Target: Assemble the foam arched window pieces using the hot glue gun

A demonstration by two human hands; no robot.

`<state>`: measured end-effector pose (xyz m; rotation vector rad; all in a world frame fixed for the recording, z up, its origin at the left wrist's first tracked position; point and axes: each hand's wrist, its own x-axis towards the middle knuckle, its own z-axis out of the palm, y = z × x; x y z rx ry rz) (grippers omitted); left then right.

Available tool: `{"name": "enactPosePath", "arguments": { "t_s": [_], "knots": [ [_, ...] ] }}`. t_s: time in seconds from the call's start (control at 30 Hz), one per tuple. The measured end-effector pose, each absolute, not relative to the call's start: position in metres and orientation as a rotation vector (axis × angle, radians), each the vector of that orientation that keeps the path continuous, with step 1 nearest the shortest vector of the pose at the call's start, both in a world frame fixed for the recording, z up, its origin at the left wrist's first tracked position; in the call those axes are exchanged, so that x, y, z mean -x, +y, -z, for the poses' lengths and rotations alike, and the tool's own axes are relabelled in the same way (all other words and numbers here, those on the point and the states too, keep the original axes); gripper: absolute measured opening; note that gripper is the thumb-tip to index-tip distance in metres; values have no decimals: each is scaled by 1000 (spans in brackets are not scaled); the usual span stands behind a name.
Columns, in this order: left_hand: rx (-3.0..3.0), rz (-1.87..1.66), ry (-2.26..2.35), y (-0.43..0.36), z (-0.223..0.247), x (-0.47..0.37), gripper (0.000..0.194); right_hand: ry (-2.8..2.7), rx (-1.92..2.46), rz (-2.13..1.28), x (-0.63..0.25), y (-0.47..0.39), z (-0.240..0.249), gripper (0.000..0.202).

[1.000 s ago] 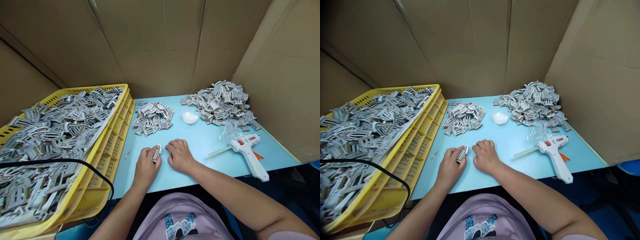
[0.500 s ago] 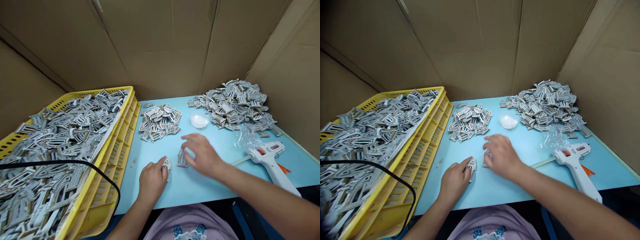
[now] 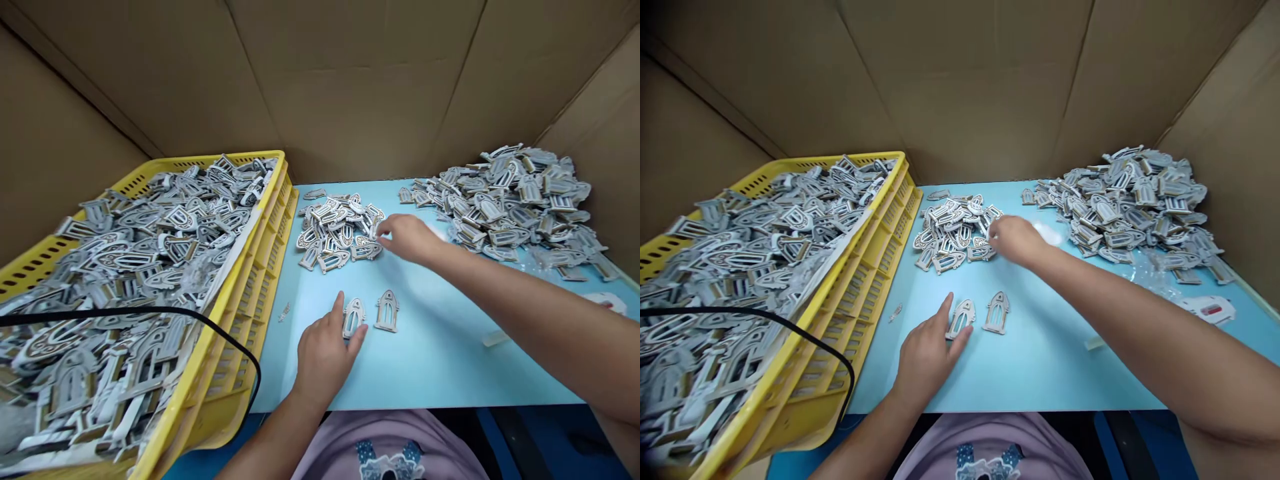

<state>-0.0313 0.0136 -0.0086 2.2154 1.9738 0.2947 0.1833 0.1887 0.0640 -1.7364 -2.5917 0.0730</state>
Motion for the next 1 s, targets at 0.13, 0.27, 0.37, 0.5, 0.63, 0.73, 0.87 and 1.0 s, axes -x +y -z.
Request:
{"name": "enactPosePath", "arguments": {
  "t_s": [0.13, 0.27, 0.37, 0.5, 0.63, 0.73, 0.87, 1.0],
  "knots": [
    [-2312, -369, 1862, 12, 16, 35, 89, -2783, 1585, -109, -145, 175, -44, 30],
    [-2390, -267, 1659, 10, 15, 37, 83, -2813, 1579, -64, -146, 170, -49, 25],
    [-2403, -246, 1621, 11, 3, 37, 76, -2806, 1642, -76, -168, 166, -71, 24],
    [-2368, -487, 1852, 35, -22, 34, 55, -2957, 1718, -313, -206, 154, -84, 19],
    [-2258, -490, 2056, 82, -28, 30, 51, -3104, 1564, -592, -222, 145, -75, 22],
    [-2198, -391, 2111, 104, -18, 29, 46, -3038, 1427, -544, -212, 153, -70, 29],
    [-2185, -276, 2142, 97, -10, 33, 34, -2804, 1566, -368, -181, 170, -56, 35],
    [-2212, -201, 2121, 73, -13, 41, 34, -2691, 1707, -329, -156, 172, -35, 36]
  ]
}}
